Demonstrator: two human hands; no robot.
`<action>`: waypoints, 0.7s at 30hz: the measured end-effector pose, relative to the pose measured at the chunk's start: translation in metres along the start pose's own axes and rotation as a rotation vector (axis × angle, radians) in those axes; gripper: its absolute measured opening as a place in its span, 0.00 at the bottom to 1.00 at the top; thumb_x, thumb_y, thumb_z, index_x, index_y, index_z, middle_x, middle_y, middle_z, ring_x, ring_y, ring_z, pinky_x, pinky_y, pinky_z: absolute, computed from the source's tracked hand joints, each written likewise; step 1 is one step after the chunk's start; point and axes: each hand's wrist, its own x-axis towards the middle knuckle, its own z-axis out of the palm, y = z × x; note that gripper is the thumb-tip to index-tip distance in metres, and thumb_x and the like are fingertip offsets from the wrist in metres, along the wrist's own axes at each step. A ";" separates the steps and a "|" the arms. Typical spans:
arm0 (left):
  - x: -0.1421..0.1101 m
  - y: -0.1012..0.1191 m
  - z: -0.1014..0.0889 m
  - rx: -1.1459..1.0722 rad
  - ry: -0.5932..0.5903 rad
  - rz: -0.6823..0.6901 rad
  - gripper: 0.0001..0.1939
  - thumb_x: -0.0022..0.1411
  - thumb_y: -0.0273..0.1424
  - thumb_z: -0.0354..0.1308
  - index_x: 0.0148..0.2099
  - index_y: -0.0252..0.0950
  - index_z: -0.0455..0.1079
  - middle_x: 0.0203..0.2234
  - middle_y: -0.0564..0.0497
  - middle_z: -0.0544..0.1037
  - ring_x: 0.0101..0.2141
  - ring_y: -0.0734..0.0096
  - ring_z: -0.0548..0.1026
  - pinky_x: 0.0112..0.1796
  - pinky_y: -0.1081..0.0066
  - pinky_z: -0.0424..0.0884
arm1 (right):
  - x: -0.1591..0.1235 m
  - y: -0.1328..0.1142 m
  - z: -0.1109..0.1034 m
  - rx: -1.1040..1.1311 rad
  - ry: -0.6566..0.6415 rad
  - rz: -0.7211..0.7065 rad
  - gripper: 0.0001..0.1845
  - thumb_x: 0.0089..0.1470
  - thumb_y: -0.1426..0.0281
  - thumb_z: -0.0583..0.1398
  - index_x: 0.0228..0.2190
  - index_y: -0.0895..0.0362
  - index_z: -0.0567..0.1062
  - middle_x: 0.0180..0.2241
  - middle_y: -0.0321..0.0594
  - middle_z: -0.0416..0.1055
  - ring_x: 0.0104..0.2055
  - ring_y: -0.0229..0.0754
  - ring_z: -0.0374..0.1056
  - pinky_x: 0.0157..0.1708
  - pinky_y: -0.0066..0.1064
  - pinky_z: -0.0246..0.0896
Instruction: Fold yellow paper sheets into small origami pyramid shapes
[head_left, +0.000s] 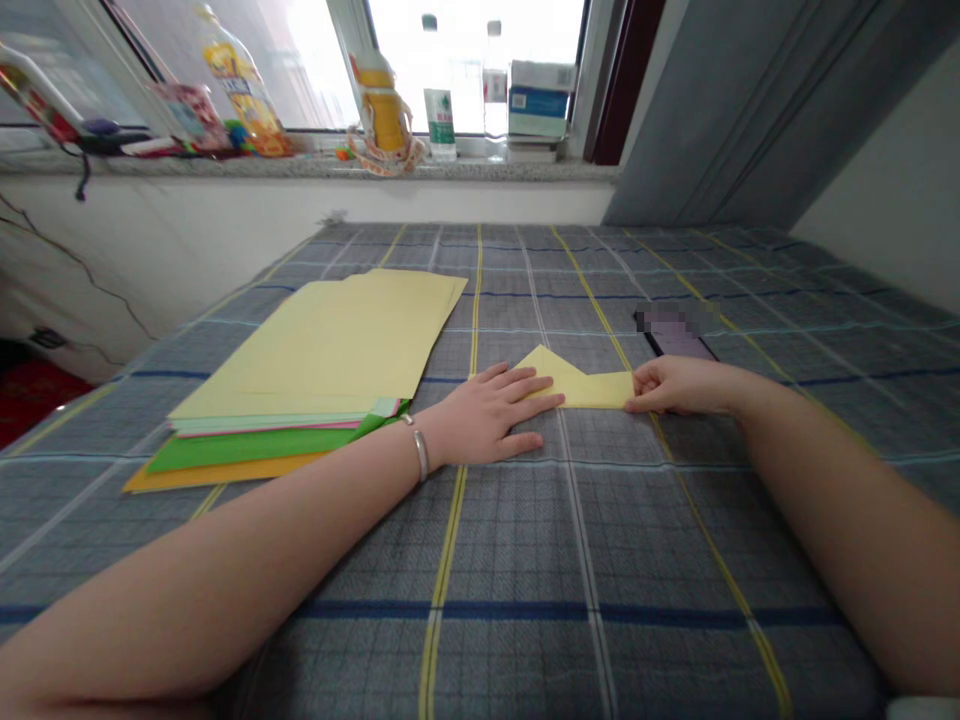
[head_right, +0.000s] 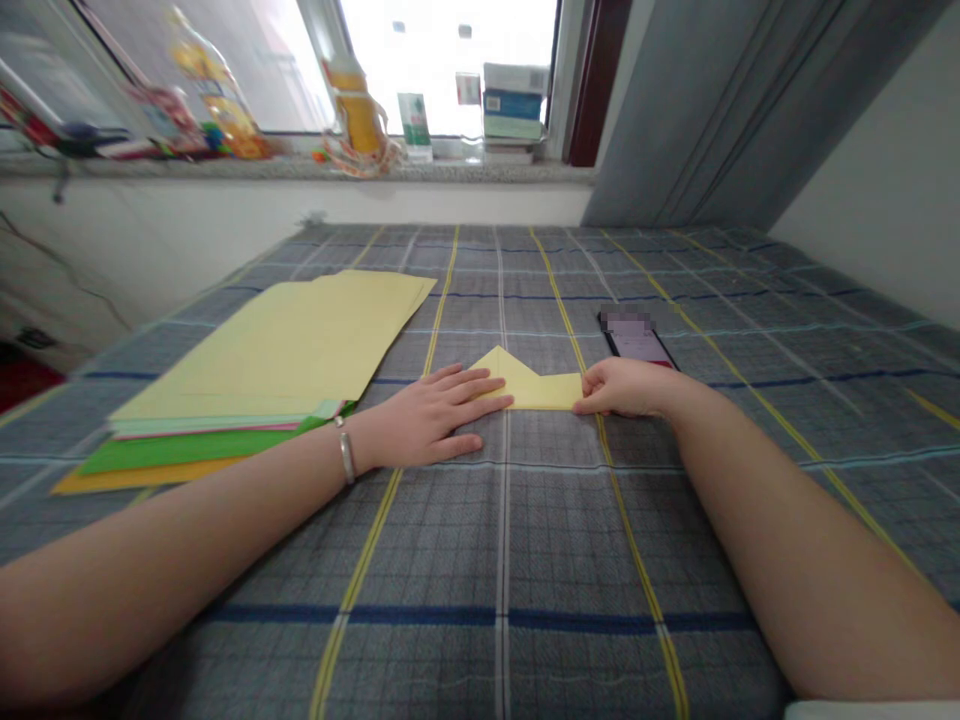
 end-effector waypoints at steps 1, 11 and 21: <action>0.000 0.001 -0.001 0.013 0.005 0.001 0.30 0.69 0.48 0.41 0.68 0.44 0.47 0.66 0.48 0.54 0.64 0.56 0.53 0.62 0.53 0.47 | 0.000 0.000 0.000 -0.015 0.005 -0.001 0.17 0.42 0.56 0.64 0.20 0.55 0.68 0.16 0.29 0.55 0.17 0.32 0.48 0.18 0.29 0.39; -0.002 0.011 -0.010 0.175 0.140 0.081 0.25 0.68 0.42 0.47 0.65 0.43 0.56 0.67 0.49 0.52 0.66 0.55 0.48 0.64 0.50 0.41 | 0.001 0.002 0.003 -0.150 0.061 -0.051 0.10 0.45 0.61 0.61 0.26 0.55 0.71 0.20 0.35 0.68 0.19 0.38 0.62 0.18 0.30 0.51; -0.002 0.006 -0.004 0.073 0.071 -0.019 0.29 0.68 0.45 0.47 0.68 0.45 0.50 0.68 0.48 0.46 0.66 0.49 0.43 0.63 0.47 0.42 | 0.000 0.006 0.002 -0.144 0.018 -0.001 0.13 0.50 0.60 0.59 0.23 0.55 0.70 0.22 0.40 0.73 0.22 0.40 0.68 0.20 0.29 0.55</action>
